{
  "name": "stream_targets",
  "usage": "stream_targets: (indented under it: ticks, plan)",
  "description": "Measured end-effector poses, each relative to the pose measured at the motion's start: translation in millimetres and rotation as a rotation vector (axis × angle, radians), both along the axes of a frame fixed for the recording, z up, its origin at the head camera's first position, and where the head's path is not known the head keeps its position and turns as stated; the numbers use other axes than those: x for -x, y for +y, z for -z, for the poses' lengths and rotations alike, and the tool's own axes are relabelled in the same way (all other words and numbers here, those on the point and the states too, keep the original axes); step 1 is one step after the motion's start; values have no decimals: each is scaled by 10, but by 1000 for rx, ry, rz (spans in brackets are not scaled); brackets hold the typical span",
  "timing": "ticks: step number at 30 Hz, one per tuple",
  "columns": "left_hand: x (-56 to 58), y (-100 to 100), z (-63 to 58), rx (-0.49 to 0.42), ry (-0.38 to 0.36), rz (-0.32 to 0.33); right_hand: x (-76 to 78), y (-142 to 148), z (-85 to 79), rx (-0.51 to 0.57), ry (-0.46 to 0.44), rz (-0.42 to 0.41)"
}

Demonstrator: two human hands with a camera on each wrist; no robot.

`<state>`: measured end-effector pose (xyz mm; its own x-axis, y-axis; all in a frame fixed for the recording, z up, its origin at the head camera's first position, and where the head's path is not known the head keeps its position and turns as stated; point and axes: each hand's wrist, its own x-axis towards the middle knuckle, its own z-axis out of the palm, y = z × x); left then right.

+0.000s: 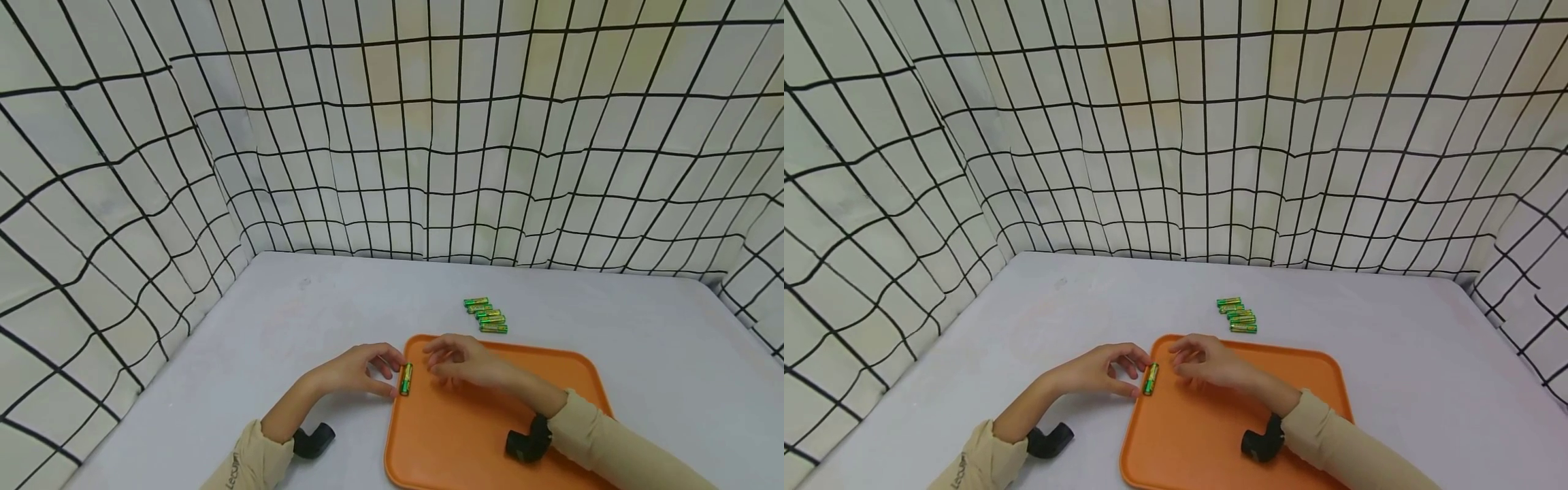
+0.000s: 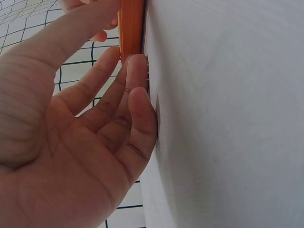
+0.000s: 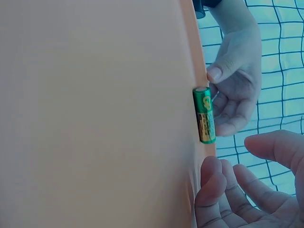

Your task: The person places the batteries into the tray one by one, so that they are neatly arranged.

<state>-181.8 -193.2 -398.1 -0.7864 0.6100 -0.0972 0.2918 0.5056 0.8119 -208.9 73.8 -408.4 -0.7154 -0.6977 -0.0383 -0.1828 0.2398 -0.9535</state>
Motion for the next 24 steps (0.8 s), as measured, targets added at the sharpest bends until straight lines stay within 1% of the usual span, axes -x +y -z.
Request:
stream_targets:
  ticks: [8,11,16,24]
  plan:
    - [-8,-2,-15,8,-2,-17,43,117,-36,-3,22,63]
    - [-11,-1,-18,1,-5,-18,63,174,-50,-5,43,84]
    - [-12,2,-14,-9,-9,-17,107,276,-46,3,61,101]
    - [4,6,7,-8,-7,-16,169,425,-36,-1,54,132]
